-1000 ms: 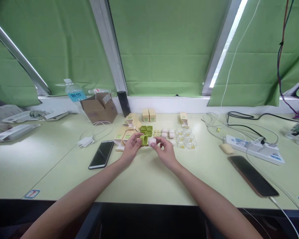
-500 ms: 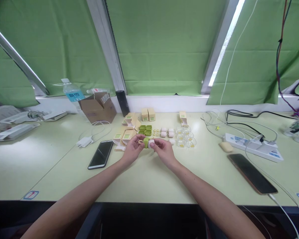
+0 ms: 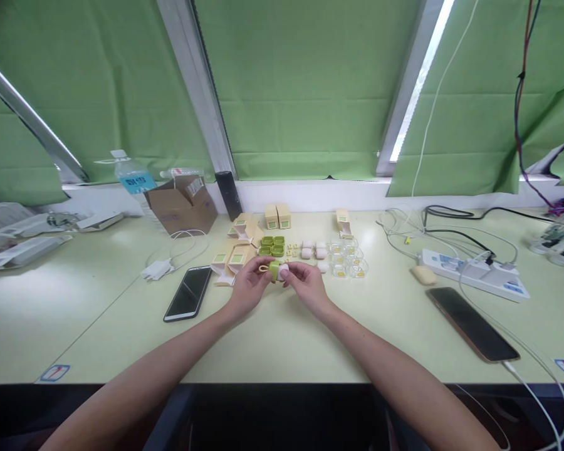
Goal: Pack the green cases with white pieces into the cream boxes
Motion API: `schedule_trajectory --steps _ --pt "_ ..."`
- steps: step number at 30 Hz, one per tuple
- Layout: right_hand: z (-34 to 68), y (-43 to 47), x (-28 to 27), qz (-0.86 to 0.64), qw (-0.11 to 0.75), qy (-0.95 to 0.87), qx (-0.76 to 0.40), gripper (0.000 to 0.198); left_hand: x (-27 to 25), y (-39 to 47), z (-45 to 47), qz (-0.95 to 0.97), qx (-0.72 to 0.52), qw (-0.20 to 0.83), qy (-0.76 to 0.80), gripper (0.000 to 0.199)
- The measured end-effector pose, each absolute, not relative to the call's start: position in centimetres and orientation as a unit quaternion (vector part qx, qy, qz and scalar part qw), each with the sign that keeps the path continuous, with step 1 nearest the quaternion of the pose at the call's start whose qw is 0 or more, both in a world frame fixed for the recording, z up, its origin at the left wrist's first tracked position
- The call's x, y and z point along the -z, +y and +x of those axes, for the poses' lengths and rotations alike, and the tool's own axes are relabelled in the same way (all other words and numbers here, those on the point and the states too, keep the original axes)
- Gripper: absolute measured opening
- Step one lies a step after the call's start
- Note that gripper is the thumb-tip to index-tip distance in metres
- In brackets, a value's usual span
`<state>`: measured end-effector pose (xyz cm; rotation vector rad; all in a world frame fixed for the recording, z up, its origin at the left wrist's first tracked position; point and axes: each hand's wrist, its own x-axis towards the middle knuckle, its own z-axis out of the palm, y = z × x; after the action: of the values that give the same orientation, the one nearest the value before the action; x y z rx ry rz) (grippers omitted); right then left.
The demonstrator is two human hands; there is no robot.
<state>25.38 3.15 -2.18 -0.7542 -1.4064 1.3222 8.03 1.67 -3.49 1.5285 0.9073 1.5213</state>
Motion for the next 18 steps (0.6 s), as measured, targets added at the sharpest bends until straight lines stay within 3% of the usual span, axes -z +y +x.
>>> schedule_trajectory --steps 5,9,18 --pt "25.43 3.2 2.24 -0.317 0.51 -0.568 -0.562 0.041 2.94 0.66 7.97 0.7 -0.548 0.268 0.371 0.051" --pt "25.23 3.17 2.45 -0.312 0.509 -0.553 -0.581 0.041 3.0 0.54 7.98 0.732 -0.529 0.181 0.39 0.047" --pt "24.98 2.96 2.42 -0.302 0.507 -0.529 -0.609 0.042 3.14 0.49 7.98 0.741 -0.529 0.155 0.384 0.048"
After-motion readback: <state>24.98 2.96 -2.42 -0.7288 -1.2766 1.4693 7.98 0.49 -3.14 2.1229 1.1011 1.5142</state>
